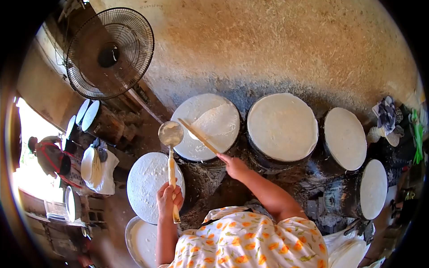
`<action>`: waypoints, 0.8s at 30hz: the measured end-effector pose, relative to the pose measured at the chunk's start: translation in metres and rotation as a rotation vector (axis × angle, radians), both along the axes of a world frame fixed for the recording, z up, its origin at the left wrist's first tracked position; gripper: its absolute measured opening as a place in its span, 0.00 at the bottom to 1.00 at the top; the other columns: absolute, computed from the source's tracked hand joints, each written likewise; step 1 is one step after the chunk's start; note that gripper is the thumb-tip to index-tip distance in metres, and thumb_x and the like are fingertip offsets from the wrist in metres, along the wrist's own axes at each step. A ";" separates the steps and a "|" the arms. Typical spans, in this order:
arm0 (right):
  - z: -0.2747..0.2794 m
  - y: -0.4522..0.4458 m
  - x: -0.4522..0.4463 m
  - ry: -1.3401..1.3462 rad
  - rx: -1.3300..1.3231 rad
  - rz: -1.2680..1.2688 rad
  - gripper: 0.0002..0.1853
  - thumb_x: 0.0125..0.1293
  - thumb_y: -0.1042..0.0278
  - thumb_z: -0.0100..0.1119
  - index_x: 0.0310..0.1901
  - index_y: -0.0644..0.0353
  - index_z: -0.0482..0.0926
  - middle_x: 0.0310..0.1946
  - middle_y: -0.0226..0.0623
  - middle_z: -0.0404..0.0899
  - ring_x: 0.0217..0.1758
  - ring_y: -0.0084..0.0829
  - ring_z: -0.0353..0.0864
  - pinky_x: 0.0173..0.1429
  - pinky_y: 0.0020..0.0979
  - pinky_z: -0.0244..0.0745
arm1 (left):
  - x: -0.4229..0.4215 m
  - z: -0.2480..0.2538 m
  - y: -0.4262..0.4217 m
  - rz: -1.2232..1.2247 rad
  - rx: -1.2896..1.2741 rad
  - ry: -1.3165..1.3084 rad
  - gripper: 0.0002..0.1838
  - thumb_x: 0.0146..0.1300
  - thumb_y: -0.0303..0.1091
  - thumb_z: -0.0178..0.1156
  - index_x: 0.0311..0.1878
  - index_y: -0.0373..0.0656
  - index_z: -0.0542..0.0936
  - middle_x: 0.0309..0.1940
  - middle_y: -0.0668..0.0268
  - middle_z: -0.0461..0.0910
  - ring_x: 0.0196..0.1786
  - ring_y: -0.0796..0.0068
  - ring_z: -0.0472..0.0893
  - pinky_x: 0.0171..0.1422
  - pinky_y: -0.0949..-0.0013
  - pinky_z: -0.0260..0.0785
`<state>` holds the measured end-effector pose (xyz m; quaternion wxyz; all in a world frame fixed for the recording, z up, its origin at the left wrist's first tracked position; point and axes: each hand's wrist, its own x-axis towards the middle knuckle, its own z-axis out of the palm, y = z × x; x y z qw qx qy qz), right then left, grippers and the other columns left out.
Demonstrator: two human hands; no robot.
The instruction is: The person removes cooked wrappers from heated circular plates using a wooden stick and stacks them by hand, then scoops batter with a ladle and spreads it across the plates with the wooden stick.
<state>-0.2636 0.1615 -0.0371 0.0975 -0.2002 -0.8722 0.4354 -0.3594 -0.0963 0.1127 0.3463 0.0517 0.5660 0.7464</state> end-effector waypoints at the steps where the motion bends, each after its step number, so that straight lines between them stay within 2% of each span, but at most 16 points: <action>1: 0.017 0.011 0.004 -0.104 -0.004 -0.002 0.31 0.56 0.81 0.46 0.63 0.48 0.67 0.54 0.49 0.73 0.46 0.51 0.78 0.49 0.43 0.74 | -0.001 0.001 0.000 -0.012 -0.025 0.019 0.09 0.67 0.30 0.44 0.33 0.36 0.71 0.20 0.67 0.68 0.13 0.81 0.65 0.13 0.75 0.59; 3: 0.010 0.034 0.019 0.135 0.029 -0.139 0.32 0.57 0.80 0.46 0.64 0.47 0.66 0.54 0.47 0.75 0.47 0.50 0.78 0.50 0.42 0.74 | -0.001 0.006 -0.002 0.003 -0.047 0.020 0.11 0.67 0.31 0.44 0.31 0.36 0.70 0.19 0.66 0.68 0.13 0.81 0.65 0.13 0.74 0.59; 4: 0.010 0.040 0.022 0.147 0.015 -0.259 0.32 0.57 0.80 0.45 0.66 0.46 0.64 0.56 0.45 0.74 0.49 0.48 0.78 0.52 0.42 0.74 | -0.001 0.006 -0.003 0.007 -0.087 0.045 0.11 0.67 0.31 0.45 0.30 0.36 0.71 0.18 0.66 0.68 0.12 0.81 0.65 0.13 0.74 0.59; 5: 0.009 0.043 0.024 0.013 0.020 -0.289 0.33 0.56 0.81 0.44 0.66 0.46 0.63 0.57 0.45 0.73 0.49 0.49 0.78 0.53 0.42 0.74 | 0.000 0.006 -0.005 0.009 -0.131 0.068 0.11 0.67 0.31 0.45 0.30 0.36 0.71 0.16 0.67 0.67 0.12 0.80 0.65 0.13 0.74 0.59; 7: -0.006 0.024 0.017 -0.085 -0.025 -0.189 0.34 0.56 0.81 0.44 0.67 0.46 0.62 0.57 0.47 0.72 0.48 0.50 0.78 0.53 0.42 0.74 | -0.003 -0.001 -0.004 -0.006 -0.148 0.055 0.11 0.67 0.31 0.45 0.29 0.37 0.71 0.15 0.67 0.67 0.12 0.80 0.65 0.14 0.74 0.59; 8: -0.018 0.009 0.013 0.143 0.011 -0.071 0.35 0.56 0.79 0.44 0.67 0.42 0.61 0.52 0.51 0.75 0.44 0.52 0.79 0.50 0.44 0.74 | -0.006 -0.003 -0.001 -0.022 -0.160 0.050 0.12 0.67 0.31 0.45 0.29 0.37 0.71 0.13 0.67 0.67 0.12 0.79 0.65 0.14 0.74 0.59; 9: -0.015 -0.005 0.012 0.178 -0.079 -0.013 0.34 0.57 0.78 0.45 0.67 0.37 0.63 0.50 0.50 0.76 0.43 0.51 0.80 0.49 0.45 0.75 | -0.007 -0.004 0.002 -0.018 -0.160 0.051 0.12 0.67 0.31 0.45 0.29 0.37 0.71 0.13 0.67 0.67 0.12 0.79 0.65 0.14 0.74 0.59; 11: 0.006 -0.002 0.011 -0.139 -0.085 0.043 0.33 0.58 0.77 0.45 0.65 0.35 0.65 0.49 0.47 0.77 0.43 0.51 0.80 0.49 0.44 0.75 | -0.010 -0.004 0.010 -0.002 -0.205 0.073 0.12 0.67 0.32 0.45 0.28 0.37 0.71 0.11 0.67 0.66 0.11 0.78 0.65 0.14 0.74 0.58; 13: -0.002 0.027 0.013 0.145 0.067 -0.001 0.31 0.58 0.78 0.44 0.64 0.38 0.66 0.48 0.47 0.79 0.43 0.50 0.80 0.48 0.43 0.75 | -0.015 -0.005 0.012 -0.004 -0.233 0.097 0.13 0.67 0.32 0.45 0.27 0.37 0.71 0.11 0.67 0.66 0.11 0.78 0.65 0.15 0.74 0.58; 15: -0.015 0.066 0.005 0.067 -0.033 -0.214 0.32 0.58 0.79 0.44 0.64 0.40 0.66 0.51 0.47 0.77 0.48 0.48 0.79 0.51 0.42 0.75 | -0.022 -0.007 0.013 -0.010 -0.263 0.118 0.13 0.66 0.31 0.45 0.27 0.37 0.71 0.12 0.67 0.66 0.11 0.78 0.65 0.15 0.74 0.58; 17: 0.010 0.087 -0.007 -0.056 -0.047 -0.258 0.32 0.58 0.81 0.43 0.65 0.44 0.66 0.56 0.45 0.75 0.55 0.45 0.77 0.56 0.38 0.73 | -0.030 -0.012 0.017 -0.057 -0.296 0.119 0.08 0.64 0.29 0.46 0.30 0.36 0.71 0.18 0.65 0.69 0.12 0.79 0.65 0.13 0.74 0.59; 18: 0.008 0.084 -0.015 0.060 -0.125 -0.190 0.31 0.58 0.83 0.42 0.65 0.48 0.66 0.58 0.45 0.73 0.58 0.43 0.75 0.58 0.34 0.71 | -0.033 -0.015 0.021 -0.057 -0.300 0.119 0.08 0.64 0.29 0.46 0.30 0.36 0.71 0.18 0.65 0.69 0.12 0.79 0.65 0.13 0.74 0.59; 19: 0.007 0.079 -0.013 0.062 -0.129 -0.189 0.31 0.58 0.83 0.42 0.65 0.48 0.66 0.58 0.45 0.73 0.58 0.43 0.75 0.58 0.34 0.71 | -0.037 -0.018 0.025 -0.036 -0.306 0.125 0.08 0.63 0.29 0.46 0.30 0.36 0.71 0.18 0.65 0.69 0.12 0.79 0.65 0.14 0.73 0.59; 21: 0.016 0.061 -0.002 -0.032 -0.174 0.056 0.31 0.58 0.84 0.43 0.64 0.52 0.67 0.57 0.43 0.74 0.58 0.41 0.76 0.59 0.32 0.69 | -0.047 -0.023 0.035 -0.016 -0.311 0.134 0.08 0.63 0.29 0.46 0.30 0.36 0.71 0.17 0.65 0.69 0.11 0.79 0.65 0.14 0.73 0.59; 22: 0.021 0.052 0.008 0.075 -0.113 0.143 0.31 0.58 0.84 0.43 0.64 0.49 0.68 0.55 0.45 0.75 0.57 0.43 0.76 0.58 0.32 0.69 | -0.051 -0.025 0.038 -0.002 -0.352 0.162 0.10 0.63 0.29 0.45 0.28 0.36 0.71 0.14 0.66 0.68 0.12 0.78 0.66 0.14 0.73 0.59; 24: 0.057 0.045 0.032 -0.199 -0.129 0.146 0.32 0.57 0.83 0.44 0.63 0.42 0.69 0.52 0.47 0.76 0.53 0.44 0.78 0.54 0.32 0.72 | -0.061 -0.027 0.045 -0.001 -0.419 0.188 0.12 0.63 0.29 0.44 0.25 0.37 0.71 0.12 0.66 0.67 0.12 0.77 0.67 0.15 0.72 0.59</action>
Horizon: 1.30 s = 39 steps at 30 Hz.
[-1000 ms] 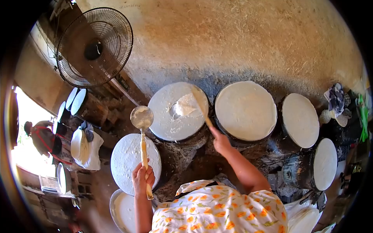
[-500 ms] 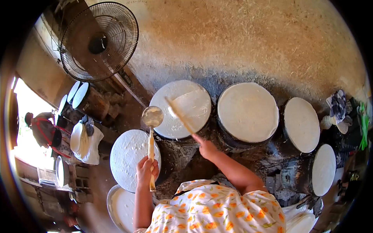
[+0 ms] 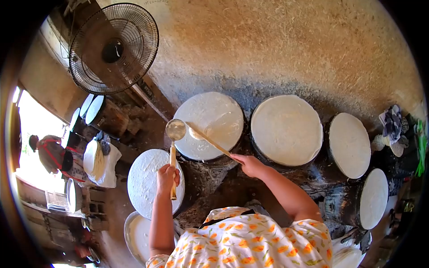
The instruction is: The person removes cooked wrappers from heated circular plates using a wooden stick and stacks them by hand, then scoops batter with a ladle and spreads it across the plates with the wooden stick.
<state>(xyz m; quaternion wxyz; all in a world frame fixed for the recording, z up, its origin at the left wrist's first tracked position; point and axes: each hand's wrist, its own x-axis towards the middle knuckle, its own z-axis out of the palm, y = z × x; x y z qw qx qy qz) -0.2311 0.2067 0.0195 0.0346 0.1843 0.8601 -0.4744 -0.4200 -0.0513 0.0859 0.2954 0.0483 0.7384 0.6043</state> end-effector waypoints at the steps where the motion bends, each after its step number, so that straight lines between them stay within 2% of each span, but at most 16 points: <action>1: 0.005 0.004 0.011 -0.095 -0.009 0.001 0.33 0.57 0.82 0.45 0.63 0.40 0.69 0.52 0.47 0.76 0.51 0.45 0.79 0.52 0.33 0.73 | -0.003 -0.002 0.004 0.001 0.002 -0.001 0.12 0.63 0.29 0.44 0.25 0.37 0.71 0.12 0.66 0.67 0.12 0.77 0.67 0.15 0.72 0.59; 5: -0.045 0.024 0.038 0.211 0.016 -0.157 0.34 0.56 0.83 0.45 0.64 0.41 0.68 0.58 0.41 0.73 0.46 0.41 0.81 0.48 0.34 0.74 | -0.009 -0.017 0.016 0.019 -0.101 0.014 0.10 0.63 0.28 0.45 0.27 0.38 0.71 0.18 0.66 0.71 0.13 0.78 0.69 0.15 0.71 0.61; 7: -0.035 0.009 0.030 0.051 -0.249 -0.379 0.34 0.54 0.87 0.42 0.65 0.51 0.68 0.60 0.38 0.74 0.59 0.25 0.74 0.57 0.23 0.68 | -0.002 -0.021 0.024 0.007 -0.118 -0.010 0.09 0.64 0.29 0.46 0.29 0.38 0.71 0.19 0.66 0.71 0.13 0.78 0.69 0.14 0.71 0.62; 10: -0.070 -0.031 0.021 0.395 -0.038 -0.163 0.34 0.53 0.83 0.44 0.65 0.45 0.68 0.55 0.42 0.77 0.51 0.33 0.79 0.55 0.30 0.72 | 0.023 -0.013 0.033 0.005 -0.077 -0.117 0.09 0.63 0.29 0.46 0.29 0.37 0.71 0.19 0.66 0.70 0.14 0.76 0.69 0.14 0.70 0.62; 12: -0.013 -0.062 0.020 -0.237 -0.491 -0.232 0.35 0.53 0.82 0.44 0.65 0.43 0.67 0.52 0.41 0.78 0.48 0.30 0.79 0.52 0.27 0.73 | 0.043 -0.010 0.037 0.102 0.051 -0.286 0.08 0.62 0.28 0.44 0.29 0.36 0.70 0.19 0.65 0.69 0.15 0.75 0.69 0.16 0.69 0.63; 14: -0.003 -0.066 0.018 -0.447 -0.644 -0.243 0.36 0.53 0.82 0.44 0.66 0.42 0.66 0.52 0.41 0.79 0.47 0.30 0.80 0.50 0.26 0.74 | 0.045 -0.005 0.028 0.168 0.229 -0.432 0.07 0.61 0.27 0.44 0.34 0.34 0.69 0.22 0.67 0.68 0.16 0.78 0.65 0.15 0.71 0.59; 17: -0.003 -0.062 0.022 -0.330 -0.683 -0.185 0.36 0.55 0.82 0.43 0.67 0.39 0.64 0.43 0.38 0.82 0.37 0.26 0.81 0.41 0.27 0.76 | 0.036 0.011 -0.022 0.105 0.593 -0.670 0.12 0.65 0.29 0.44 0.43 0.30 0.70 0.22 0.70 0.64 0.16 0.82 0.62 0.15 0.72 0.54; 19: 0.021 -0.064 0.024 0.464 -0.102 -0.105 0.33 0.56 0.83 0.45 0.64 0.45 0.68 0.41 0.37 0.83 0.33 0.28 0.82 0.39 0.27 0.77 | 0.050 0.037 -0.048 0.115 0.681 -0.647 0.18 0.69 0.34 0.43 0.53 0.27 0.68 0.22 0.72 0.63 0.15 0.86 0.60 0.13 0.79 0.54; 20: 0.043 -0.061 0.029 0.291 -0.083 -0.080 0.30 0.56 0.83 0.46 0.63 0.49 0.70 0.53 0.41 0.77 0.48 0.34 0.82 0.49 0.27 0.76 | 0.060 0.044 -0.054 0.157 0.629 -0.574 0.18 0.69 0.34 0.43 0.54 0.27 0.68 0.22 0.72 0.63 0.15 0.86 0.60 0.13 0.79 0.54; 23: 0.043 -0.056 0.027 0.381 0.307 -0.024 0.33 0.57 0.83 0.44 0.65 0.43 0.67 0.52 0.46 0.77 0.47 0.48 0.79 0.46 0.32 0.78 | 0.074 0.048 -0.060 0.175 0.629 -0.545 0.20 0.69 0.34 0.43 0.56 0.26 0.66 0.22 0.71 0.62 0.14 0.87 0.60 0.13 0.80 0.56; 25: 0.034 -0.046 0.019 0.472 0.287 -0.048 0.33 0.56 0.83 0.44 0.65 0.47 0.66 0.54 0.47 0.75 0.49 0.47 0.79 0.48 0.31 0.76 | 0.075 0.045 -0.063 0.142 0.689 -0.580 0.21 0.69 0.34 0.43 0.57 0.25 0.64 0.23 0.71 0.62 0.14 0.87 0.61 0.13 0.80 0.57; 27: -0.001 -0.024 0.015 0.455 0.166 -0.361 0.33 0.57 0.83 0.44 0.67 0.50 0.64 0.57 0.46 0.74 0.54 0.44 0.77 0.51 0.32 0.74 | 0.073 0.041 -0.069 0.073 1.147 -1.095 0.22 0.69 0.33 0.42 0.59 0.25 0.63 0.23 0.70 0.62 0.15 0.85 0.62 0.13 0.78 0.58; 29: -0.023 -0.010 0.023 0.246 0.068 -0.473 0.33 0.57 0.82 0.44 0.67 0.52 0.61 0.61 0.47 0.70 0.61 0.40 0.72 0.55 0.31 0.71 | 0.082 0.045 -0.078 0.043 1.199 -1.037 0.25 0.70 0.34 0.41 0.63 0.24 0.59 0.24 0.70 0.62 0.15 0.86 0.64 0.13 0.79 0.61; 33: -0.046 -0.056 0.058 -0.020 0.204 -0.214 0.34 0.59 0.78 0.46 0.67 0.37 0.62 0.41 0.53 0.79 0.35 0.56 0.78 0.42 0.46 0.76 | 0.094 0.056 -0.115 -0.096 1.535 -0.809 0.29 0.70 0.34 0.39 0.67 0.23 0.46 0.29 0.66 0.66 0.19 0.81 0.71 0.17 0.73 0.67; 35: -0.034 -0.072 0.075 -0.134 0.209 -0.016 0.34 0.59 0.77 0.46 0.67 0.34 0.61 0.39 0.52 0.79 0.35 0.54 0.79 0.42 0.47 0.75 | 0.093 0.068 -0.142 -0.143 1.605 -0.701 0.30 0.70 0.33 0.39 0.67 0.23 0.45 0.29 0.65 0.65 0.18 0.81 0.71 0.16 0.73 0.67; 39: -0.050 -0.070 0.081 0.249 0.079 -0.052 0.31 0.58 0.78 0.45 0.64 0.39 0.67 0.51 0.52 0.75 0.46 0.51 0.78 0.49 0.40 0.76 | 0.097 0.084 -0.213 0.035 1.595 -0.328 0.31 0.71 0.34 0.39 0.68 0.23 0.43 0.30 0.59 0.66 0.17 0.79 0.69 0.13 0.76 0.62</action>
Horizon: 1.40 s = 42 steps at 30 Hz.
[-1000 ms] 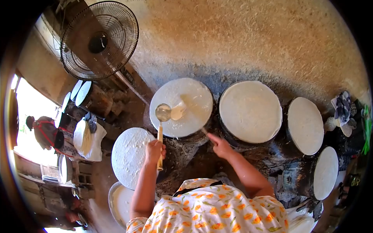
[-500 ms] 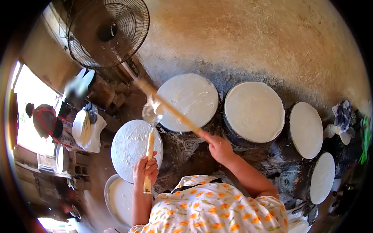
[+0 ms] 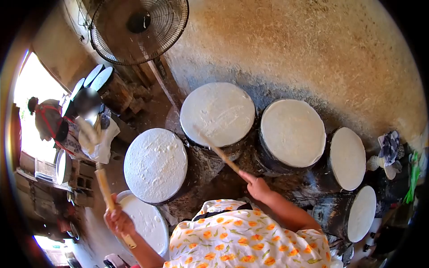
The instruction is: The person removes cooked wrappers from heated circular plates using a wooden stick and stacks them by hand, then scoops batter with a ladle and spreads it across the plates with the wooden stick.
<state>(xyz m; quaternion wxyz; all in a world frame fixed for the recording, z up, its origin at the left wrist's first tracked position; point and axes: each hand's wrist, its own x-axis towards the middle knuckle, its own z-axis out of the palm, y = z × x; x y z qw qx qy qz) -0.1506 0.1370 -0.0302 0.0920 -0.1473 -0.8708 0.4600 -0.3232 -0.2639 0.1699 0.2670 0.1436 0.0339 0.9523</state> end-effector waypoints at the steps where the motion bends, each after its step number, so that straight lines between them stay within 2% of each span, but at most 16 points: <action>1: -0.003 0.008 -0.009 0.093 0.021 -0.048 0.32 0.58 0.79 0.45 0.64 0.40 0.66 0.51 0.52 0.75 0.47 0.51 0.78 0.48 0.39 0.76 | 0.003 0.008 -0.013 0.059 -0.027 0.019 0.30 0.71 0.34 0.38 0.68 0.23 0.43 0.30 0.59 0.65 0.16 0.79 0.68 0.13 0.76 0.61; 2: -0.004 0.018 -0.018 0.185 0.043 -0.094 0.32 0.57 0.79 0.45 0.65 0.41 0.66 0.51 0.51 0.75 0.48 0.51 0.78 0.48 0.39 0.76 | 0.005 0.012 -0.026 0.121 -0.054 0.036 0.30 0.72 0.33 0.37 0.68 0.23 0.44 0.30 0.59 0.65 0.16 0.79 0.67 0.12 0.76 0.60; 4: 0.026 0.023 -0.032 -0.199 -0.019 -0.190 0.33 0.57 0.80 0.45 0.65 0.40 0.65 0.52 0.52 0.74 0.48 0.51 0.77 0.47 0.40 0.76 | 0.008 0.003 -0.059 0.305 -0.147 0.043 0.29 0.72 0.33 0.37 0.68 0.23 0.46 0.30 0.60 0.65 0.16 0.80 0.66 0.13 0.76 0.58; 5: 0.016 0.023 -0.038 0.025 0.064 -0.150 0.35 0.57 0.79 0.46 0.66 0.35 0.63 0.47 0.52 0.77 0.43 0.52 0.79 0.44 0.43 0.76 | 0.011 -0.003 -0.071 0.352 -0.137 0.035 0.27 0.72 0.31 0.37 0.66 0.21 0.49 0.30 0.60 0.65 0.16 0.81 0.65 0.15 0.77 0.57; 8: 0.006 0.010 -0.041 -0.105 0.276 -0.076 0.36 0.57 0.77 0.49 0.66 0.31 0.62 0.39 0.51 0.79 0.37 0.52 0.79 0.40 0.45 0.75 | 0.010 -0.041 -0.114 0.518 -0.111 -0.047 0.27 0.72 0.31 0.38 0.66 0.20 0.49 0.29 0.63 0.64 0.16 0.81 0.65 0.17 0.78 0.58; 9: -0.004 0.004 -0.038 -0.047 0.338 -0.053 0.36 0.58 0.74 0.51 0.67 0.28 0.60 0.32 0.49 0.78 0.32 0.51 0.79 0.38 0.45 0.76 | 0.011 -0.053 -0.129 0.598 -0.132 -0.179 0.20 0.70 0.29 0.40 0.57 0.21 0.59 0.27 0.65 0.64 0.17 0.80 0.65 0.18 0.78 0.60; 12: -0.028 -0.010 -0.025 -0.116 0.450 -0.055 0.37 0.58 0.73 0.52 0.67 0.25 0.58 0.31 0.46 0.77 0.30 0.48 0.79 0.36 0.45 0.76 | 0.006 -0.127 -0.189 0.748 -0.163 -0.280 0.08 0.66 0.28 0.44 0.40 0.32 0.66 0.23 0.66 0.65 0.17 0.79 0.66 0.19 0.77 0.61; 16: -0.051 -0.008 -0.010 -0.110 0.606 -0.054 0.38 0.59 0.75 0.51 0.68 0.22 0.57 0.27 0.42 0.74 0.26 0.45 0.78 0.32 0.45 0.75 | 0.014 -0.239 -0.257 0.877 -0.178 -0.572 0.08 0.61 0.29 0.46 0.26 0.42 0.65 0.15 0.67 0.67 0.17 0.78 0.69 0.20 0.77 0.63; 21: -0.068 0.006 -0.005 -0.085 0.694 -0.075 0.38 0.59 0.75 0.50 0.65 0.17 0.60 0.24 0.39 0.70 0.23 0.45 0.76 0.29 0.43 0.75 | 0.060 -0.331 -0.294 0.876 -0.211 -0.849 0.08 0.58 0.28 0.47 0.23 0.43 0.66 0.15 0.68 0.67 0.17 0.76 0.70 0.21 0.75 0.67; 26: -0.091 0.031 -0.003 -0.084 0.746 -0.041 0.36 0.58 0.75 0.50 0.63 0.18 0.64 0.24 0.36 0.69 0.23 0.43 0.75 0.29 0.41 0.75 | 0.106 -0.350 -0.288 0.766 -0.164 -0.893 0.08 0.55 0.27 0.48 0.21 0.43 0.67 0.14 0.68 0.68 0.17 0.75 0.71 0.22 0.73 0.71; 30: -0.127 0.053 0.010 -0.048 0.718 -0.016 0.32 0.60 0.76 0.48 0.60 0.20 0.69 0.22 0.34 0.69 0.23 0.41 0.75 0.27 0.40 0.74 | 0.135 -0.279 -0.235 0.586 -0.149 -0.963 0.05 0.53 0.26 0.52 0.29 0.36 0.67 0.25 0.58 0.72 0.24 0.68 0.73 0.28 0.70 0.73; 34: -0.129 0.058 0.043 -0.227 0.595 0.104 0.32 0.64 0.72 0.42 0.62 0.15 0.65 0.31 0.39 0.72 0.28 0.41 0.78 0.34 0.39 0.77 | 0.139 -0.287 -0.237 0.658 -0.245 -1.063 0.14 0.54 0.27 0.56 0.38 0.29 0.65 0.31 0.52 0.71 0.29 0.62 0.75 0.33 0.68 0.77; 35: -0.112 0.060 0.053 -0.475 0.527 0.208 0.34 0.67 0.72 0.35 0.65 0.11 0.56 0.39 0.45 0.73 0.34 0.46 0.80 0.42 0.40 0.77 | 0.139 -0.294 -0.240 0.634 -0.234 -1.044 0.17 0.57 0.30 0.57 0.43 0.27 0.65 0.32 0.51 0.71 0.31 0.60 0.76 0.35 0.68 0.78; 38: -0.092 0.063 0.098 -0.453 0.448 0.222 0.34 0.66 0.73 0.37 0.65 0.12 0.55 0.40 0.45 0.73 0.34 0.46 0.79 0.40 0.40 0.78 | 0.135 -0.280 -0.185 0.698 -0.308 -1.130 0.21 0.59 0.33 0.57 0.47 0.26 0.63 0.33 0.49 0.71 0.32 0.60 0.76 0.34 0.69 0.78; 40: -0.085 0.060 0.129 -0.322 0.424 0.106 0.31 0.66 0.71 0.39 0.64 0.16 0.60 0.32 0.43 0.74 0.30 0.46 0.79 0.36 0.42 0.78 | 0.128 -0.257 -0.124 0.746 -0.446 -1.233 0.21 0.62 0.38 0.54 0.48 0.28 0.64 0.33 0.49 0.74 0.29 0.62 0.77 0.30 0.69 0.78; 42: -0.072 0.059 0.160 -0.216 0.393 0.020 0.31 0.64 0.73 0.44 0.65 0.26 0.63 0.28 0.41 0.74 0.29 0.45 0.79 0.35 0.41 0.78 | 0.110 -0.292 -0.118 0.545 -0.536 -1.152 0.17 0.63 0.39 0.50 0.43 0.31 0.69 0.28 0.55 0.75 0.26 0.66 0.77 0.26 0.70 0.77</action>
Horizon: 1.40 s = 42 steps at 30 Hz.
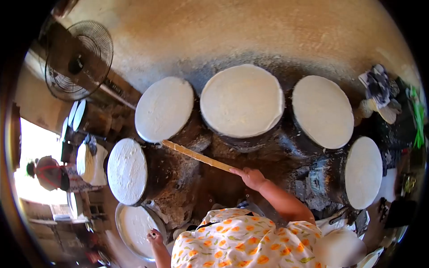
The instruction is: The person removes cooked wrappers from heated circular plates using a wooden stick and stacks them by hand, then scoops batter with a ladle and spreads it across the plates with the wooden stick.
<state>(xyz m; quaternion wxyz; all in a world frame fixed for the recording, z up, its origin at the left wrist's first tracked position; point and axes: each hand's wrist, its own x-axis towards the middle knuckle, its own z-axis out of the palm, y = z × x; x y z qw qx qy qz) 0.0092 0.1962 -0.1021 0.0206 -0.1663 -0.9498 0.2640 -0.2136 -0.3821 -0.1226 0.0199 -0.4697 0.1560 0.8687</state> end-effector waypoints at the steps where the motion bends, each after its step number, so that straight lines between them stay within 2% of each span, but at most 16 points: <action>1: 0.001 0.001 0.015 0.003 0.008 -0.030 0.31 0.64 0.73 0.44 0.65 0.26 0.63 0.28 0.41 0.74 0.29 0.45 0.79 0.35 0.41 0.78 | -0.008 0.006 0.034 -0.082 -0.065 -0.086 0.12 0.63 0.38 0.48 0.37 0.36 0.72 0.25 0.60 0.75 0.22 0.70 0.76 0.22 0.72 0.74; 4: 0.012 0.000 0.052 0.263 -0.051 -0.179 0.31 0.60 0.77 0.50 0.66 0.39 0.64 0.30 0.42 0.77 0.29 0.42 0.80 0.35 0.39 0.78 | -0.027 0.006 0.112 -0.672 -0.205 0.233 0.10 0.65 0.37 0.51 0.36 0.39 0.75 0.24 0.64 0.76 0.22 0.74 0.74 0.21 0.78 0.67; 7: 0.047 -0.004 0.088 0.279 -0.341 -0.542 0.34 0.58 0.80 0.54 0.68 0.47 0.61 0.35 0.42 0.80 0.30 0.37 0.81 0.35 0.35 0.77 | -0.020 0.097 0.264 -1.019 -0.616 0.336 0.08 0.64 0.32 0.56 0.42 0.39 0.78 0.26 0.66 0.76 0.24 0.79 0.74 0.24 0.78 0.68; 10: 0.078 -0.010 0.115 0.242 -0.692 -0.837 0.37 0.61 0.81 0.45 0.71 0.41 0.53 0.29 0.39 0.80 0.19 0.26 0.78 0.26 0.30 0.77 | -0.025 0.114 0.354 -1.314 -0.868 0.729 0.08 0.63 0.28 0.58 0.44 0.37 0.80 0.31 0.67 0.76 0.26 0.80 0.75 0.27 0.79 0.69; 12: 0.104 -0.016 0.125 0.225 -0.819 -0.972 0.39 0.60 0.81 0.43 0.72 0.38 0.51 0.26 0.37 0.79 0.16 0.24 0.76 0.21 0.27 0.74 | -0.042 0.092 0.400 -1.412 -1.060 1.245 0.08 0.62 0.26 0.58 0.43 0.35 0.80 0.36 0.65 0.76 0.31 0.76 0.77 0.31 0.77 0.70; 14: 0.111 -0.027 0.137 0.218 -0.868 -1.055 0.40 0.59 0.82 0.44 0.72 0.37 0.51 0.27 0.35 0.79 0.16 0.23 0.76 0.20 0.26 0.73 | -0.023 0.129 0.462 -1.363 -1.350 1.658 0.09 0.58 0.24 0.59 0.41 0.34 0.80 0.40 0.61 0.75 0.38 0.68 0.77 0.40 0.70 0.71; 18: 0.123 -0.062 0.148 0.230 -0.993 -1.149 0.39 0.60 0.82 0.44 0.72 0.36 0.51 0.27 0.34 0.79 0.17 0.23 0.76 0.20 0.27 0.72 | -0.001 0.123 0.551 -1.174 -1.322 2.212 0.14 0.53 0.23 0.62 0.44 0.32 0.78 0.44 0.54 0.73 0.47 0.55 0.74 0.47 0.64 0.71; 19: 0.119 -0.076 0.150 0.179 -1.050 -1.164 0.39 0.62 0.81 0.44 0.72 0.35 0.50 0.27 0.33 0.79 0.17 0.23 0.76 0.21 0.27 0.72 | 0.005 0.121 0.564 -1.273 -1.352 2.231 0.19 0.51 0.27 0.64 0.48 0.33 0.77 0.48 0.54 0.71 0.52 0.52 0.72 0.55 0.58 0.66; 24: 0.158 -0.117 0.139 -0.044 -1.126 -1.094 0.33 0.65 0.76 0.47 0.70 0.35 0.59 0.26 0.29 0.77 0.20 0.18 0.73 0.24 0.23 0.71 | 0.033 0.105 0.608 -1.549 -1.523 2.329 0.21 0.51 0.31 0.63 0.50 0.37 0.75 0.54 0.57 0.67 0.58 0.55 0.67 0.59 0.53 0.61; 26: 0.163 -0.128 0.134 -0.032 -1.159 -1.125 0.32 0.65 0.75 0.48 0.69 0.37 0.60 0.26 0.28 0.77 0.21 0.17 0.73 0.25 0.21 0.71 | 0.033 0.076 0.623 -1.411 -1.718 2.317 0.16 0.50 0.30 0.62 0.44 0.39 0.76 0.52 0.59 0.68 0.57 0.56 0.68 0.57 0.52 0.61; 28: 0.158 -0.140 0.135 0.039 -1.120 -1.098 0.31 0.65 0.75 0.47 0.69 0.37 0.61 0.24 0.26 0.76 0.21 0.16 0.72 0.24 0.22 0.70 | 0.026 0.082 0.629 -1.388 -1.659 2.380 0.11 0.51 0.28 0.59 0.40 0.39 0.76 0.50 0.59 0.69 0.55 0.57 0.69 0.55 0.55 0.63; 30: 0.155 -0.149 0.136 0.064 -1.073 -1.111 0.31 0.64 0.75 0.47 0.69 0.38 0.61 0.22 0.25 0.75 0.20 0.16 0.71 0.24 0.22 0.70 | 0.003 0.075 0.643 -1.155 -1.482 2.553 0.08 0.53 0.26 0.55 0.36 0.38 0.78 0.40 0.57 0.74 0.45 0.58 0.74 0.50 0.59 0.67; 33: 0.155 -0.160 0.140 0.163 -0.982 -1.184 0.33 0.63 0.77 0.46 0.69 0.39 0.60 0.20 0.25 0.73 0.19 0.17 0.71 0.24 0.22 0.69 | -0.026 0.088 0.664 -1.189 -1.133 2.278 0.03 0.54 0.23 0.54 0.30 0.35 0.76 0.35 0.54 0.77 0.40 0.55 0.76 0.45 0.60 0.71; 35: 0.152 -0.166 0.148 0.235 -0.938 -1.262 0.34 0.61 0.77 0.46 0.69 0.38 0.60 0.19 0.26 0.72 0.19 0.17 0.70 0.25 0.23 0.69 | -0.037 0.119 0.672 -1.041 -1.173 2.336 0.02 0.55 0.22 0.53 0.29 0.34 0.74 0.37 0.53 0.77 0.41 0.53 0.77 0.46 0.58 0.71; 36: 0.153 -0.169 0.153 0.255 -0.930 -1.294 0.34 0.61 0.77 0.46 0.69 0.38 0.60 0.19 0.26 0.72 0.19 0.17 0.70 0.25 0.23 0.69 | -0.041 0.155 0.669 -0.805 -1.317 2.559 0.03 0.56 0.22 0.52 0.28 0.34 0.74 0.37 0.53 0.78 0.42 0.52 0.77 0.47 0.57 0.71; 42: 0.141 -0.180 0.187 0.359 -0.890 -1.414 0.34 0.61 0.75 0.48 0.69 0.37 0.60 0.21 0.28 0.73 0.20 0.19 0.72 0.28 0.25 0.73 | -0.017 0.222 0.667 -0.692 -1.471 2.716 0.02 0.55 0.20 0.51 0.29 0.34 0.72 0.37 0.53 0.76 0.42 0.51 0.75 0.48 0.55 0.69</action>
